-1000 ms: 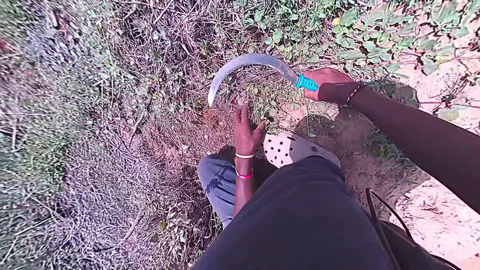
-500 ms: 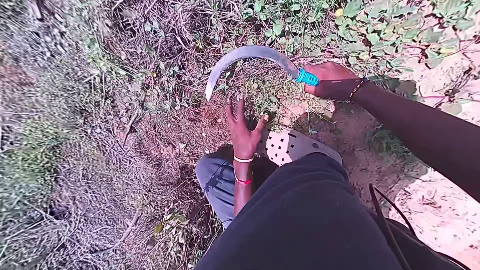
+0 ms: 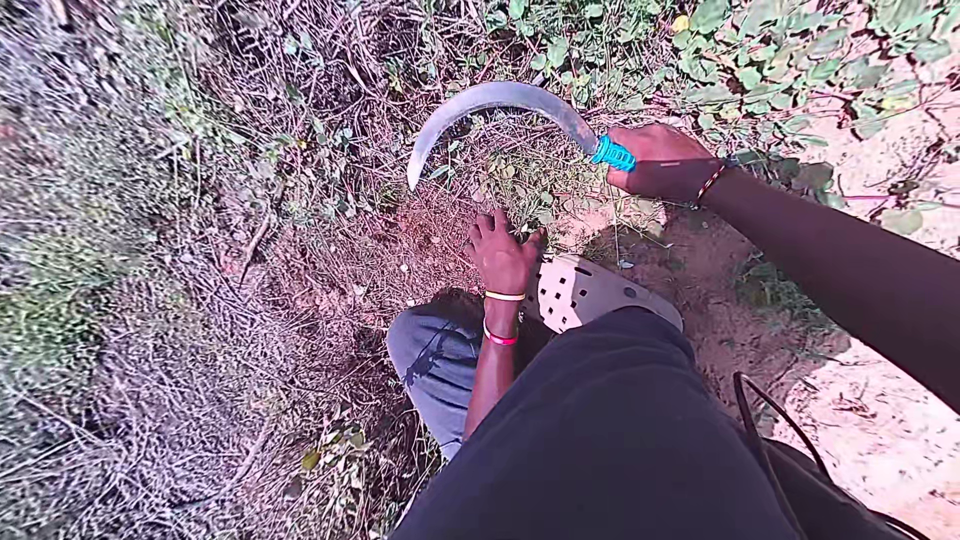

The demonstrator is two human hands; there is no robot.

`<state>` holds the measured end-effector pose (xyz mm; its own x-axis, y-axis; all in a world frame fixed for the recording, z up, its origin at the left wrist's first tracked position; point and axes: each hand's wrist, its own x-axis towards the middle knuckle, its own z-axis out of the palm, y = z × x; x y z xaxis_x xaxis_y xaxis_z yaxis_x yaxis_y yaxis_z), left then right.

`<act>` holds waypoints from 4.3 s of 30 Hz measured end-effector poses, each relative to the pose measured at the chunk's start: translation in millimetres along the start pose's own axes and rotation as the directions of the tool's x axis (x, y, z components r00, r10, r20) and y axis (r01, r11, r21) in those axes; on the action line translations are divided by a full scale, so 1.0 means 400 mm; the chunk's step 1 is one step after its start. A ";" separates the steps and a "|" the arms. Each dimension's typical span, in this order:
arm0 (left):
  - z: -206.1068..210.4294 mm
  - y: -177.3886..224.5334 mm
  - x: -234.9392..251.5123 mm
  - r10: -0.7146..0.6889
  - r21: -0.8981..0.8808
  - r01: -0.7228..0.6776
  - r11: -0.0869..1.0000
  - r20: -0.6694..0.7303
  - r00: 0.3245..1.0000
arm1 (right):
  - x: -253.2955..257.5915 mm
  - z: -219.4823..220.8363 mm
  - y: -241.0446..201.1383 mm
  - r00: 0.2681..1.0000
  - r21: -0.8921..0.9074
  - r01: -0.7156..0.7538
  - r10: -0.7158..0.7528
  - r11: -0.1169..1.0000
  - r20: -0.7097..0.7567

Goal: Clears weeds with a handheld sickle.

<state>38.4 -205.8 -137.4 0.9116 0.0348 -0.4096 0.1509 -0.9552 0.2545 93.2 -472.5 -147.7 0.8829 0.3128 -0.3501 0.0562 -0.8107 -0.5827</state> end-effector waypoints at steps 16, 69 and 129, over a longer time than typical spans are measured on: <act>-0.023 -0.028 0.007 0.094 -0.263 -0.067 0.962 0.090 0.991 | 0.003 0.008 0.011 1.000 -0.001 0.004 -0.004 1.000 -0.013; -0.678 -0.621 -0.215 -0.737 -0.940 -0.056 0.336 -0.299 0.607 | -0.016 0.025 -0.034 0.999 -0.062 -0.046 0.046 0.997 -0.003; -0.085 -0.143 -0.048 -0.102 -0.365 0.159 0.917 0.173 0.980 | -0.421 -0.034 -0.143 0.961 -0.126 -0.277 0.276 0.953 -0.027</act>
<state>25.1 -141.7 -114.2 0.8116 0.0803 -0.5786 0.4233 -0.7634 0.4879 -52.5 -485.5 -45.6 0.8767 0.0636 -0.4769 -0.1320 -0.9213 -0.3657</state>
